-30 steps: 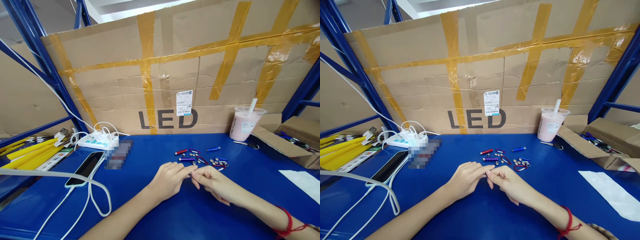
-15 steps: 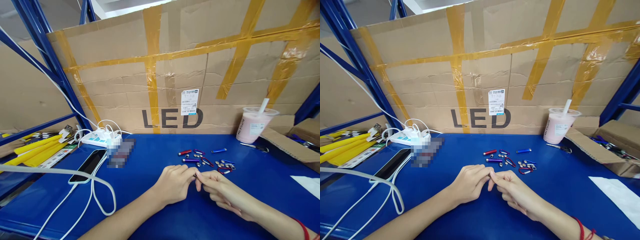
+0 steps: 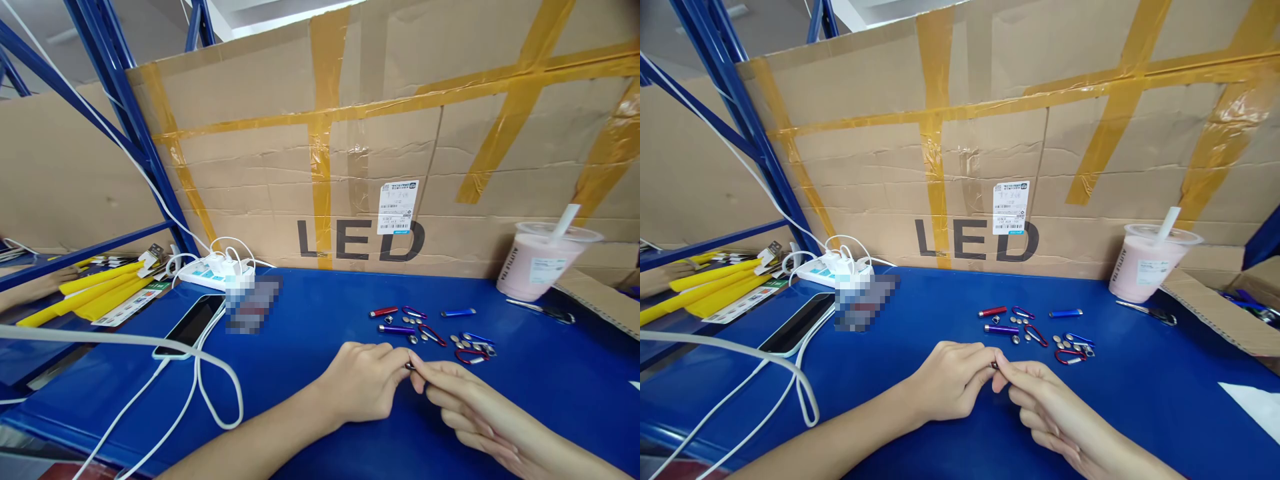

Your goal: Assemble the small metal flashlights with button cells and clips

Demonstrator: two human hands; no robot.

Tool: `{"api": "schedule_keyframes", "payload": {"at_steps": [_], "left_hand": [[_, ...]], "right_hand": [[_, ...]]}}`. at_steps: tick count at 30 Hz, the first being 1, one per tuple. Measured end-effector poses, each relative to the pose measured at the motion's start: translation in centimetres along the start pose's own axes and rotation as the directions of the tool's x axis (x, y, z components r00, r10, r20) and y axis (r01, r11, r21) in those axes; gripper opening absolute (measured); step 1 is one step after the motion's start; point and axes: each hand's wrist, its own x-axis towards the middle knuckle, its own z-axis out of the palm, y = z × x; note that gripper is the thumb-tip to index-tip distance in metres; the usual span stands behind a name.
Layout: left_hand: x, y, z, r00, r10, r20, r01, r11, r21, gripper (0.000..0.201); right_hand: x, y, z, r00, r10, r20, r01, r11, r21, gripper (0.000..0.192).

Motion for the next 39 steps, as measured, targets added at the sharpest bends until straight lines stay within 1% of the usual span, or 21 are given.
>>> {"api": "schedule_keyframes", "payload": {"at_steps": [3,7,9,12,14,16,17,19,22,23,24,25,26,28,30,31,32,33,35,37,39], "left_hand": [[0.0,-0.1,-0.1,1.0,0.002,0.024,-0.003,1.0,0.03,0.021],[-0.2,-0.2,-0.1,0.999,0.045,0.014,-0.046,0.991,0.124,0.018],[-0.2,-0.2,0.0,0.996,0.08,-0.037,-0.073,0.983,0.169,0.016],[-0.3,0.0,0.3,0.98,0.135,-0.145,-0.101,0.97,0.222,0.014],[-0.3,0.0,0.4,0.968,0.158,-0.195,-0.109,0.964,0.242,0.012],[-0.2,-0.1,0.5,0.962,0.164,-0.219,-0.107,0.963,0.248,0.01],[-0.2,-0.1,0.6,0.962,0.161,-0.222,-0.103,0.963,0.25,0.01],[-0.2,-0.3,0.7,0.966,0.145,-0.216,-0.088,0.964,0.25,0.01],[-0.3,-0.4,0.9,0.977,0.116,-0.178,-0.071,0.968,0.241,0.01],[-0.3,-0.4,0.9,0.98,0.111,-0.163,-0.071,0.969,0.235,0.01],[-0.4,-0.4,0.9,0.983,0.106,-0.148,-0.071,0.971,0.227,0.01],[-0.4,-0.4,0.9,0.986,0.101,-0.134,-0.07,0.973,0.22,0.01],[-0.4,-0.4,0.8,0.988,0.096,-0.12,-0.069,0.975,0.212,0.011],[-0.4,-0.4,0.6,0.993,0.085,-0.085,-0.067,0.978,0.195,0.013],[-0.4,-0.5,0.3,0.996,0.079,-0.046,-0.07,0.982,0.174,0.015],[-0.4,-0.5,0.2,0.997,0.076,-0.03,-0.071,0.986,0.153,0.015],[-0.3,-0.6,0.2,0.997,0.068,-0.018,-0.065,0.989,0.134,0.016],[-0.3,-0.6,0.2,0.997,0.078,-0.014,-0.076,0.989,0.123,0.018],[-0.2,-0.8,0.3,0.997,0.08,-0.008,-0.078,0.99,0.115,0.019],[-0.2,-0.9,0.6,0.995,0.097,-0.01,-0.095,0.99,0.108,0.019],[-0.1,-0.9,0.8,0.995,0.103,-0.003,-0.102,0.989,0.105,0.019]], "right_hand": [[0.1,0.1,-0.1,1.0,-0.003,0.017,0.002,0.999,0.04,0.055],[0.4,0.2,-0.4,0.995,0.034,0.095,-0.045,0.991,0.123,0.043],[0.7,0.3,-0.7,0.989,0.049,0.143,-0.077,0.977,0.198,0.044],[1.0,0.4,-1.2,0.968,0.057,0.243,-0.138,0.934,0.329,0.058],[1.1,0.3,-1.4,0.941,0.049,0.334,-0.195,0.887,0.418,0.063],[1.1,0.2,-1.6,0.896,-0.016,0.444,-0.239,0.825,0.513,0.066],[1.1,0.1,-1.7,0.863,-0.078,0.5,-0.252,0.79,0.559,0.066],[1.3,0.1,-2.0,0.775,-0.222,0.592,-0.279,0.72,0.636,0.064],[1.8,0.3,-2.5,0.649,-0.406,0.644,-0.316,0.625,0.713,0.06],[2.0,0.4,-2.7,0.622,-0.452,0.639,-0.316,0.602,0.733,0.06],[2.1,0.4,-2.8,0.615,-0.488,0.62,-0.301,0.581,0.756,0.059],[2.2,0.4,-2.9,0.627,-0.514,0.586,-0.271,0.561,0.782,0.058],[2.3,0.4,-2.9,0.658,-0.53,0.535,-0.228,0.537,0.812,0.057],[2.2,0.2,-2.8,0.752,-0.523,0.401,-0.119,0.49,0.863,0.055],[2.0,-0.2,-2.6,0.823,-0.478,0.307,-0.042,0.489,0.871,0.054],[2.0,-0.4,-2.5,0.85,-0.458,0.26,-0.009,0.481,0.877,0.053],[1.9,-0.6,-2.4,0.898,-0.392,0.201,0.011,0.476,0.879,0.053],[1.9,-0.8,-2.3,0.929,-0.344,0.14,0.041,0.47,0.882,0.053],[2.0,-1.1,-2.1,0.958,-0.286,0.015,0.124,0.462,0.878,0.053],[2.0,-1.3,-2.0,0.965,-0.248,-0.082,0.195,0.477,0.857,0.054],[2.0,-1.4,-1.7,0.963,-0.229,-0.138,0.238,0.495,0.836,0.054]]}}
